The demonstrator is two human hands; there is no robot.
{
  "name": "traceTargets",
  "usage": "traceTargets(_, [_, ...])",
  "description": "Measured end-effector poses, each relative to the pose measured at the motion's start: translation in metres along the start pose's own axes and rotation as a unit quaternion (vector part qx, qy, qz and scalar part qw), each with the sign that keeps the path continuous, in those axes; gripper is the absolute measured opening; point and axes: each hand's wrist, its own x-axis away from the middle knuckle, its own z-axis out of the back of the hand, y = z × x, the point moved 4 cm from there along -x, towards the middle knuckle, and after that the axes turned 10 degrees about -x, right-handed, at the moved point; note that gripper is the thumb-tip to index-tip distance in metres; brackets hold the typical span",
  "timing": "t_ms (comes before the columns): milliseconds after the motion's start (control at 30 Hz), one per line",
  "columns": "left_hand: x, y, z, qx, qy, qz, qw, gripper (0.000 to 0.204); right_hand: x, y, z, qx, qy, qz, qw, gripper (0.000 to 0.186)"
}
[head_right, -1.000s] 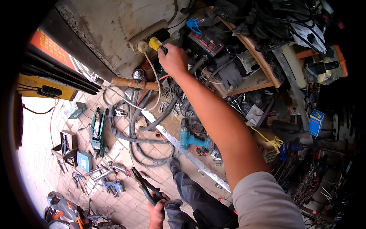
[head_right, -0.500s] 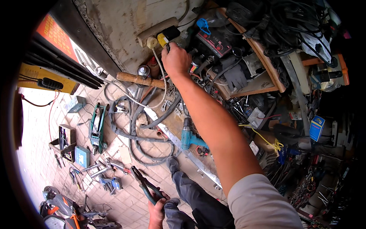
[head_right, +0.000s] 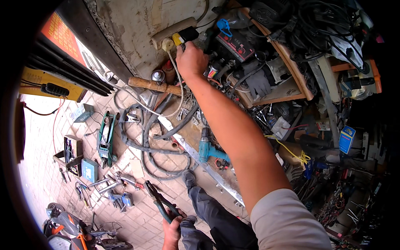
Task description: The person welds a metal component onto a motorcycle frame using a welding torch, using pliers to position the piece and tapping it during the process.
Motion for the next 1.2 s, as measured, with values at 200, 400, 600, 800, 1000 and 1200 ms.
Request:
traceTargets(200, [-0.001, -0.001, 0.001, 0.013, 0.002, 0.002, 1.000, 0.062, -0.001, 0.000, -0.003, 0.007, 0.006, -0.011, 1.000, 0.029])
traceTargets(400, [0.000, 0.002, -0.001, 0.002, 0.000, 0.001, 1.000, 0.063, -0.005, -0.003, -0.002, 0.004, -0.029, -0.047, 0.998, 0.034])
traceTargets(600, [0.002, 0.005, -0.006, -0.018, -0.010, -0.009, 1.000, 0.065, -0.009, -0.003, 0.000, 0.027, -0.041, -0.054, 0.997, 0.028])
traceTargets(800, [0.004, -0.006, 0.003, 0.011, 0.004, -0.016, 1.000, 0.063, -0.013, -0.002, -0.014, 0.037, -0.060, -0.029, 0.997, 0.033])
traceTargets(1000, [0.011, -0.013, 0.009, -0.015, 0.023, -0.006, 1.000, 0.029, -0.037, 0.022, -0.008, 0.077, -0.148, 0.034, 0.985, 0.051])
traceTargets(1200, [0.027, -0.046, 0.030, -0.019, 0.013, 0.034, 0.999, 0.062, 0.006, -0.015, 0.037, -0.165, -0.001, 0.118, 0.979, 0.047])
